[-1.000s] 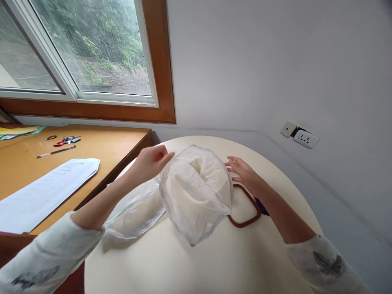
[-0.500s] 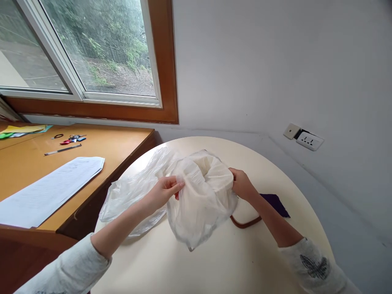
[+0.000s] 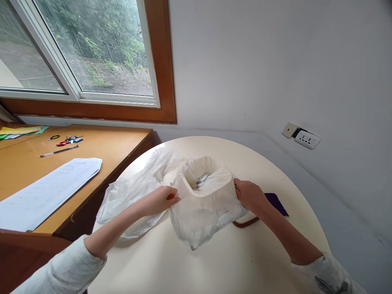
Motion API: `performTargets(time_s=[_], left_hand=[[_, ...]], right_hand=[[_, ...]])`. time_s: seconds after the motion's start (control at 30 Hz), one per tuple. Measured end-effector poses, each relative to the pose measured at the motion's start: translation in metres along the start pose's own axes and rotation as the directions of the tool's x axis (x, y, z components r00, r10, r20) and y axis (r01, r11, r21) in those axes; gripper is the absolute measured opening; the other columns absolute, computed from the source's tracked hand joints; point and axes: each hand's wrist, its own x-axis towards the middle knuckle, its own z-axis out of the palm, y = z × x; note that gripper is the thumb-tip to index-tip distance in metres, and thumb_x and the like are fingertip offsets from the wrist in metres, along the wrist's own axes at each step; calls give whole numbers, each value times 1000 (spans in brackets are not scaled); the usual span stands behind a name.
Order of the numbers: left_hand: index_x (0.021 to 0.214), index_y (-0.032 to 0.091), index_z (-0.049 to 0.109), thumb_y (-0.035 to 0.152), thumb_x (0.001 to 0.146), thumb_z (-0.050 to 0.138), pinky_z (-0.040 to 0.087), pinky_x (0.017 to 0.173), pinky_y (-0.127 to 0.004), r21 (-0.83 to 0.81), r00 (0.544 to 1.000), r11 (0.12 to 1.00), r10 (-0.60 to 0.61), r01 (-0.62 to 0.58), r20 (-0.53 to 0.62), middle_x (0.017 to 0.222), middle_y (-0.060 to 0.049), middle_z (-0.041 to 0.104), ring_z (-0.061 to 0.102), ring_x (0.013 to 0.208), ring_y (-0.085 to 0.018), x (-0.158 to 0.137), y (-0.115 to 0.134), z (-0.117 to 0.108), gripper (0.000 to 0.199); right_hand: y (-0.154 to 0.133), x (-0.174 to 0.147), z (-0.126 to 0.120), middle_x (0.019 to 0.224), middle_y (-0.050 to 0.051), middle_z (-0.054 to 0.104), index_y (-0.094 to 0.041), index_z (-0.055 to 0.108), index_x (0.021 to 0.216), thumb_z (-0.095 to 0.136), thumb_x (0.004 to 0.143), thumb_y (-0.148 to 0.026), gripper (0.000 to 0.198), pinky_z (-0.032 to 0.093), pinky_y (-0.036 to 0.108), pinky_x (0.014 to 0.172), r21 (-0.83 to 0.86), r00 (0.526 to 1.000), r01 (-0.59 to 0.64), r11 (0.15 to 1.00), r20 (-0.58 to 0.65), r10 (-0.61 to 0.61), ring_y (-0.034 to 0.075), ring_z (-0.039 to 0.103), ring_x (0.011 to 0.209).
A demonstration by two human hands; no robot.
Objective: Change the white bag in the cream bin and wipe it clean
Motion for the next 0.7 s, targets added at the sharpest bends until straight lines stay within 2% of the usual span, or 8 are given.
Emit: performTargets(time_s=[0.07, 0.13, 0.23, 0.3, 0.4, 0.5, 0.6, 0.7], left_hand=[[55, 19, 38, 41, 74, 49, 21, 45, -25, 65, 999, 998, -7, 5, 33, 55, 3, 38, 28, 47, -10, -4, 3, -18, 31], [64, 20, 53, 42, 75, 49, 29, 46, -24, 86, 999, 996, -3, -1, 41, 63, 1, 52, 41, 51, -12, -7, 9, -40, 24], [78, 20, 59, 41, 79, 45, 42, 56, -26, 30, 987, 999, 29, -24, -158, 74, -3, 61, 54, 64, -16, -4, 22, -70, 25], [82, 17, 59, 45, 81, 43, 46, 64, -29, -41, 950, 997, 44, -59, -308, 77, -6, 63, 58, 70, -17, 6, 31, -82, 33], [102, 17, 58, 50, 82, 42, 44, 81, -30, -105, 936, 981, 121, -164, -332, 106, -9, 63, 58, 95, -20, 26, 45, -83, 42], [112, 22, 56, 53, 81, 43, 42, 82, -27, -111, 962, 980, 134, -164, -240, 120, -6, 57, 53, 105, -21, 40, 56, -73, 45], [88, 20, 61, 57, 81, 39, 40, 60, -24, -130, 991, 987, 82, -95, -108, 87, -3, 63, 55, 75, -18, 40, 62, -61, 44], [64, 18, 50, 60, 80, 38, 29, 46, -23, -150, 998, 988, 34, -42, -58, 59, 2, 45, 40, 52, -12, 29, 62, -54, 46]], right_hand=[[7, -3, -2, 69, 5, 61, -21, 54, 79, 35, 85, -20, 19, 29, 26, 49, 27, 1000, 8, 1000, 21, -8, 18, 54, 61], [15, -5, -7, 78, 5, 62, -21, 55, 90, 41, 82, -21, 16, 36, 27, 55, 94, 997, 34, 995, -66, -28, 19, 56, 69], [23, -12, -18, 92, 8, 60, -20, 50, 109, 48, 81, -29, 30, 43, 31, 69, 226, 921, 66, 972, -388, 28, 21, 56, 83], [20, -21, -27, 87, 6, 61, -20, 51, 102, 47, 83, -37, 26, 44, 31, 68, 350, 870, 55, 935, -477, 127, 19, 57, 78], [3, -34, -35, 72, 2, 62, -22, 54, 84, 42, 86, -45, 26, 46, 29, 61, 560, 948, 61, 826, -291, 127, 16, 58, 65], [-18, -39, -28, 94, 5, 64, -24, 55, 100, 39, 87, -47, 31, 49, 31, 70, 730, 992, 83, 679, -123, 12, 18, 61, 85], [-30, -33, -15, 120, 6, 55, -28, 43, 123, 41, 87, -48, 42, 48, 35, 82, 845, 994, 93, 527, -110, 0, 21, 53, 108], [-36, -21, -8, 113, 6, 58, -28, 48, 120, 37, 87, -51, 42, 48, 36, 81, 912, 995, 94, 399, -97, -14, 21, 54, 105]])
